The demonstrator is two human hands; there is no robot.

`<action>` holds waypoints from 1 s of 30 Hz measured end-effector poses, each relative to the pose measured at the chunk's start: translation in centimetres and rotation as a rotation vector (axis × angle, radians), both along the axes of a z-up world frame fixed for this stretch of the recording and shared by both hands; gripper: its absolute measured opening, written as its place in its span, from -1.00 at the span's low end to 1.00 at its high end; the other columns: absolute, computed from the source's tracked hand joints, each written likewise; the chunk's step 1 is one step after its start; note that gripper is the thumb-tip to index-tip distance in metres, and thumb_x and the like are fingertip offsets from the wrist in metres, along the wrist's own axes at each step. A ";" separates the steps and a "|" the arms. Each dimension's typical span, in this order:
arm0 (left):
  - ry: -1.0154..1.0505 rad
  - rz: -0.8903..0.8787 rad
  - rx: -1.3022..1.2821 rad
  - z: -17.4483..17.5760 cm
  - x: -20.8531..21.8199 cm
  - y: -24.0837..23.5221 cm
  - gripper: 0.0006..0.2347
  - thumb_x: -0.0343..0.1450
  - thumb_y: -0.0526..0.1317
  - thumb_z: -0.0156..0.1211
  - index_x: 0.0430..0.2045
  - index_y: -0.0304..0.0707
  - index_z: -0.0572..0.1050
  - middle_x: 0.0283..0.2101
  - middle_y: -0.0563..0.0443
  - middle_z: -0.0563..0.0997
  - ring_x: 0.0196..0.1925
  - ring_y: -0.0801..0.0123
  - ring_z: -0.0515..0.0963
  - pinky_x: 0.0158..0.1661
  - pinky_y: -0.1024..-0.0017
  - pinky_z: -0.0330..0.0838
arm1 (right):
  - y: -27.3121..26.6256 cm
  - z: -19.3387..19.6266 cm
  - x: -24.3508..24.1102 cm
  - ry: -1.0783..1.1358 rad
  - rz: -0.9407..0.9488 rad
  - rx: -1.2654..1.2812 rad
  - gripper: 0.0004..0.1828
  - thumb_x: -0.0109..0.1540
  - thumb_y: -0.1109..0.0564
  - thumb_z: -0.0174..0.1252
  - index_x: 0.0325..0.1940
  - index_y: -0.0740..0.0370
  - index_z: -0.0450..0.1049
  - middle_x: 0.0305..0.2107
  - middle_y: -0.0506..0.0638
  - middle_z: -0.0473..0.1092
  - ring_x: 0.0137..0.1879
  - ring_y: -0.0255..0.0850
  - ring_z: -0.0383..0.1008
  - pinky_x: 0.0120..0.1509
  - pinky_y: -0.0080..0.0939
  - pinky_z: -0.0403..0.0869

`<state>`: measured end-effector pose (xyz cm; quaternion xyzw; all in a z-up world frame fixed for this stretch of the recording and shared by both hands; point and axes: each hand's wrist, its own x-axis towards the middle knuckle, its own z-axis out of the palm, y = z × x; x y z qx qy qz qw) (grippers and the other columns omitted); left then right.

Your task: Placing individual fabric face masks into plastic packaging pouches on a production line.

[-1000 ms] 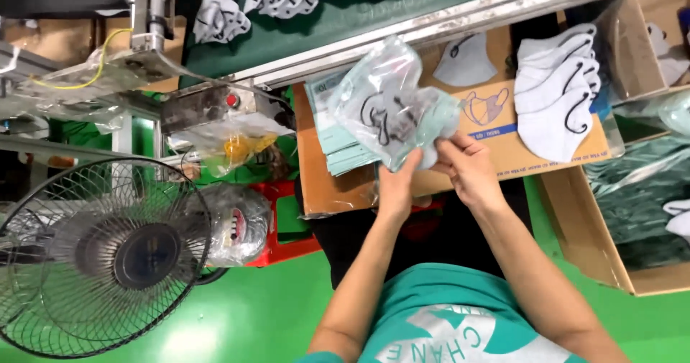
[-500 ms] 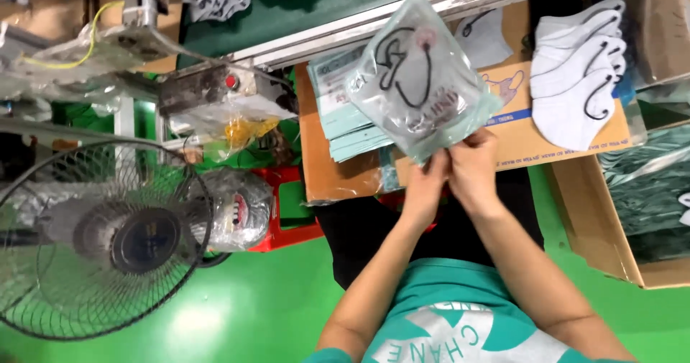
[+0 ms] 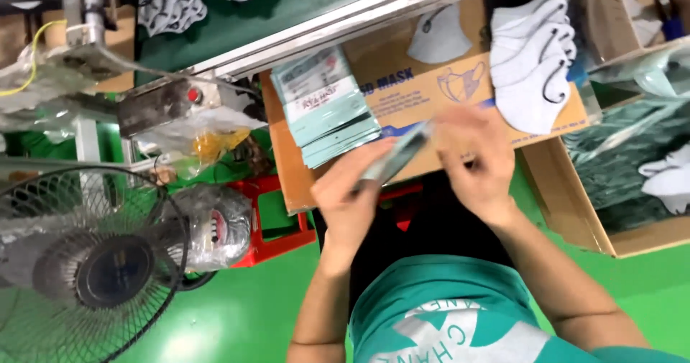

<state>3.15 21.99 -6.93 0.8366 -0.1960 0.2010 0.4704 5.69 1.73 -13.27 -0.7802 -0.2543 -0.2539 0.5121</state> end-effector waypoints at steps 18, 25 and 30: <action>0.089 0.225 -0.402 -3.2 0.5 -2.3 -0.91 0.47 -0.47 0.16 -0.22 -0.52 0.57 -0.30 -0.03 0.61 -0.26 0.55 0.48 -0.22 0.54 0.38 | -3.2 -0.3 1.8 0.730 0.006 0.475 -0.94 0.31 0.34 0.20 -0.13 0.34 0.50 -0.36 -0.16 0.41 -0.34 -0.48 0.20 -0.26 -0.46 0.18; 0.102 0.188 -0.304 -2.4 2.9 -2.4 -0.93 0.40 -0.45 0.20 -0.30 -0.45 0.57 -0.38 -0.05 0.61 -0.38 0.47 0.58 -0.28 0.53 0.46 | -2.8 -0.4 3.7 0.663 0.155 0.694 -0.89 0.28 0.36 0.08 -0.12 0.30 0.43 -0.20 -0.11 0.41 -0.06 -0.43 0.36 0.08 -0.43 0.33; 0.228 0.154 -0.281 -2.2 4.1 -2.4 -0.95 0.38 -0.45 0.28 -0.36 -0.44 0.62 -0.39 -0.04 0.67 -0.41 0.38 0.62 -0.29 0.52 0.48 | -2.6 -0.9 4.5 0.720 0.196 0.781 -0.95 0.34 0.39 0.09 -0.18 0.35 0.43 -0.22 -0.04 0.39 -0.09 -0.34 0.32 0.07 -0.33 0.30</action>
